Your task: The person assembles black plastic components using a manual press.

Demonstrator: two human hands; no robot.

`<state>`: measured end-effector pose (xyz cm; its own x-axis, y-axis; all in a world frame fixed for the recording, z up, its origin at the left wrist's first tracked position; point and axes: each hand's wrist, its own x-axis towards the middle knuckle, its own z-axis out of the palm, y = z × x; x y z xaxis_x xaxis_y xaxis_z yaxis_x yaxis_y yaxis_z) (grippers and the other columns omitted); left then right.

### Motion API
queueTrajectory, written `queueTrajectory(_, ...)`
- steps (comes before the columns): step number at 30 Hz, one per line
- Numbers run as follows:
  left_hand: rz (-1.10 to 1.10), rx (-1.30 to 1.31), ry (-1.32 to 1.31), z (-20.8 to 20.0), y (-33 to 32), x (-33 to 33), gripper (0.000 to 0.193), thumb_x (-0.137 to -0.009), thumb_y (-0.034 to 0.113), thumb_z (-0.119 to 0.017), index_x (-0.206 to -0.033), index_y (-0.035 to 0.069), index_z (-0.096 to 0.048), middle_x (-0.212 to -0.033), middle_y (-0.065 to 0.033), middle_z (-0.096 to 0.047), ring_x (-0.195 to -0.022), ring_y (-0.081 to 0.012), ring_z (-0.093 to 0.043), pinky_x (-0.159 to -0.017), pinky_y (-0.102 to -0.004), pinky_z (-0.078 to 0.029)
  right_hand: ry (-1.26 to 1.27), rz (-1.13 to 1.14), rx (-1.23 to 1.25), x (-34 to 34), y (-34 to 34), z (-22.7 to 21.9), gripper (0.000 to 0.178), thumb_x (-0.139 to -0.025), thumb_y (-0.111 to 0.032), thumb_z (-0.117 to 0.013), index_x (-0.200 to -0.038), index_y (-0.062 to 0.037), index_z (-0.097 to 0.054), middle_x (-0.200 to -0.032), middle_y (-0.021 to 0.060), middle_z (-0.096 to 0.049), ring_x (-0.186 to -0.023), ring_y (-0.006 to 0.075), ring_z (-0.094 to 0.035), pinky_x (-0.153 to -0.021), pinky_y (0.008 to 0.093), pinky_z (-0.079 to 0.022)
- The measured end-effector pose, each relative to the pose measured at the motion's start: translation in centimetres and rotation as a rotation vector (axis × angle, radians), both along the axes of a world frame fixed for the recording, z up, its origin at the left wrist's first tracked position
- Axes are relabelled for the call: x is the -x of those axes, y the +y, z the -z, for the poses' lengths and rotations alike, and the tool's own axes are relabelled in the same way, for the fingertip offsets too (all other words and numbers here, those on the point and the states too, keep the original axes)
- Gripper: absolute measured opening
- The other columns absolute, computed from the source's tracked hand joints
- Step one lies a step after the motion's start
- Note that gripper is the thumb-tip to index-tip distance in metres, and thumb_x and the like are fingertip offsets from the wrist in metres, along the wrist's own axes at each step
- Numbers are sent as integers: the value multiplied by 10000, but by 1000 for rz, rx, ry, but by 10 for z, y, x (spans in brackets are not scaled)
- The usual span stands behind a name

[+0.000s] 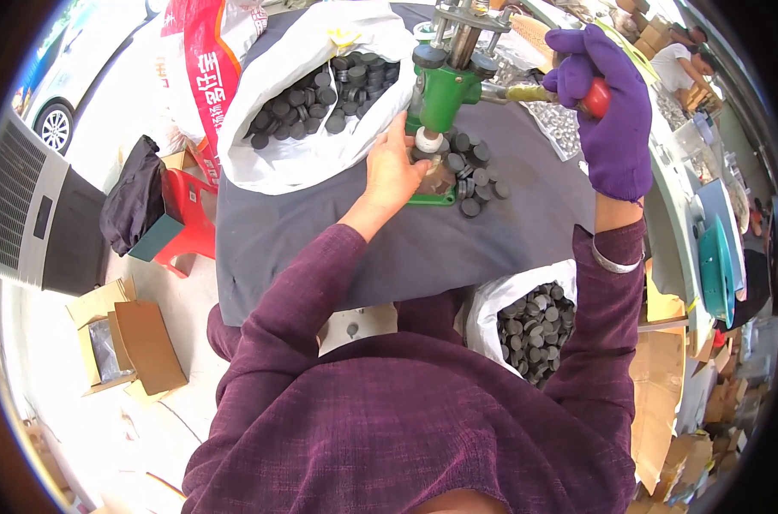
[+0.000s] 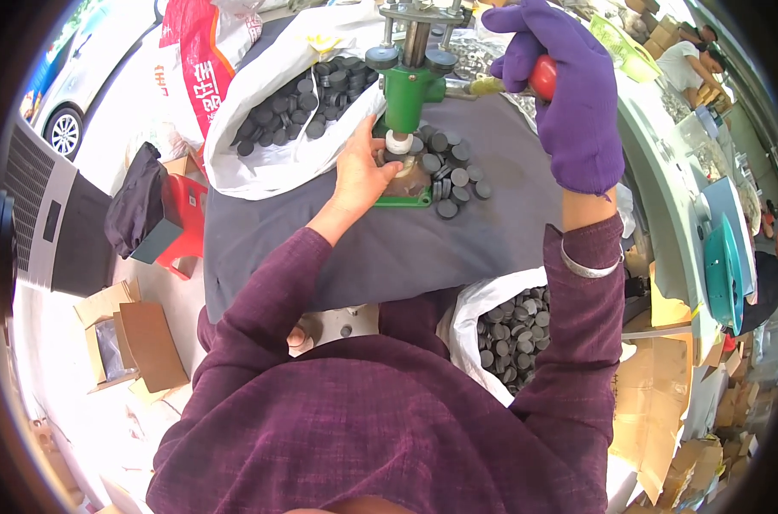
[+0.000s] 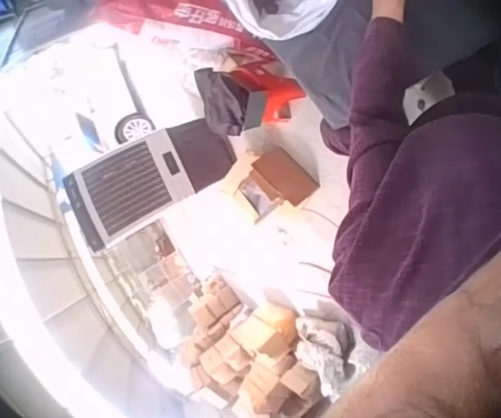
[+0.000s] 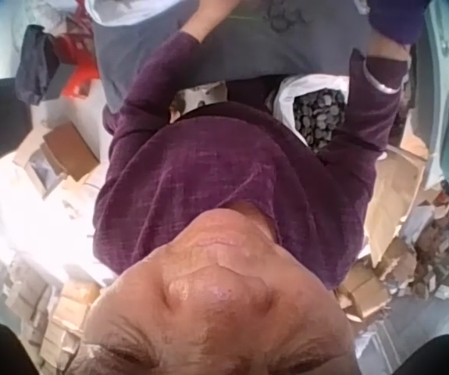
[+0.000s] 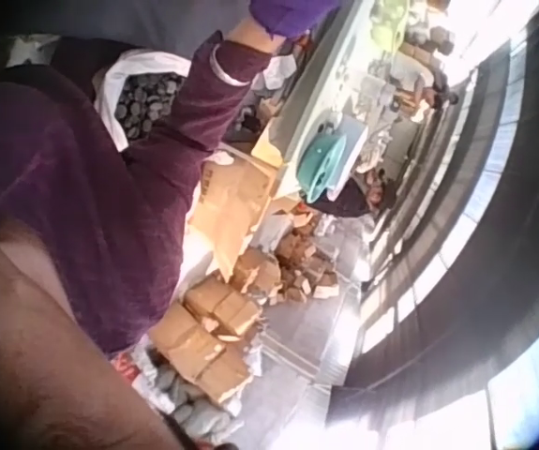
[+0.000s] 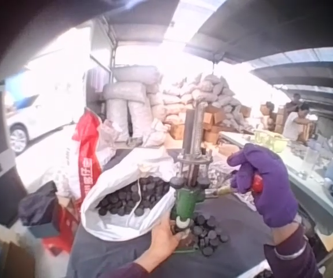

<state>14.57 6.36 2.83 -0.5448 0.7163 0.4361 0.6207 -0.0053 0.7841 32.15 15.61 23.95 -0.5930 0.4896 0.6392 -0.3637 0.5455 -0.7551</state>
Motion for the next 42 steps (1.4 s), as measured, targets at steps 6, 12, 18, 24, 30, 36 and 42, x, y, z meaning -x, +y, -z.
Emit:
queueTrajectory(6, -70, -31, -20, 11, 11, -3, 899, -654, 98, -806, -1404, -4, -321, -1026, -121, -661, -1043, -328, -543, -912, -418, -427, -3, 158, -268, -2, -12, 10, 399, -1008, -200, -369, -1008, 119, -609, -604, 10, -424, -562, 115, -428, -669, 309, -488)
queueTrajectory(12, -89, 3, 13, 3, 3, 0, 877, -657, 66, -788, -1402, 12, -330, -1098, -152, -656, -1006, -304, -598, -864, -396, -480, 86, 119, -113, -27, -32, 74, 314, -987, -137, -400, -879, 44, -633, -643, 26, -494, -584, 118, -485, -650, 295, -470)
queueTrajectory(18, -158, -250, 239, 11, -16, 52, 280, -681, 7, -656, -957, 53, -649, -930, -153, -651, -881, -342, -625, -783, -412, -504, 56, 148, -211, -34, -47, 128, 196, -873, -128, -528, -804, 6, -655, -559, 38, -549, -620, 189, -552, -881, 420, -460)
queueTrajectory(24, -558, 50, 265, 33, -56, 167, 149, -738, 99, -613, -845, 56, -706, -835, -174, -677, -790, -364, -654, -742, -442, -514, -226, 201, 68, -36, -58, 78, 319, -955, -214, -486, -859, 36, -659, -589, 27, -542, -510, 104, -494, -655, 281, -464)
queueTrajectory(30, -582, 345, 240, 5, -29, 165, 256, -764, 267, -686, -863, 31, -695, -839, -187, -684, -829, -350, -668, -739, -433, -526, -150, 272, -360, -6, -28, 3, 320, -952, -155, -429, -893, 72, -646, -650, 57, -557, -566, 110, -524, -605, 275, -483)
queueTrajectory(36, -653, 435, 276, 15, -10, 185, 255, -725, 238, -674, -850, 16, -660, -854, -197, -685, -834, -351, -674, -740, -452, -536, -81, 95, 10, 0, -16, -2, 374, -986, -212, -422, -933, 89, -638, -572, 24, -465, -541, 113, -473, -640, 302, -503)
queueTrajectory(42, -571, 210, 151, 24, -25, 194, 242, -721, 191, -677, -856, -8, -650, -837, -177, -681, -765, -305, -672, -682, -391, -526, -54, 80, -60, -2, -15, -2, 352, -977, -205, -441, -932, 85, -633, -660, 72, -552, -554, 112, -479, -647, 310, -524)
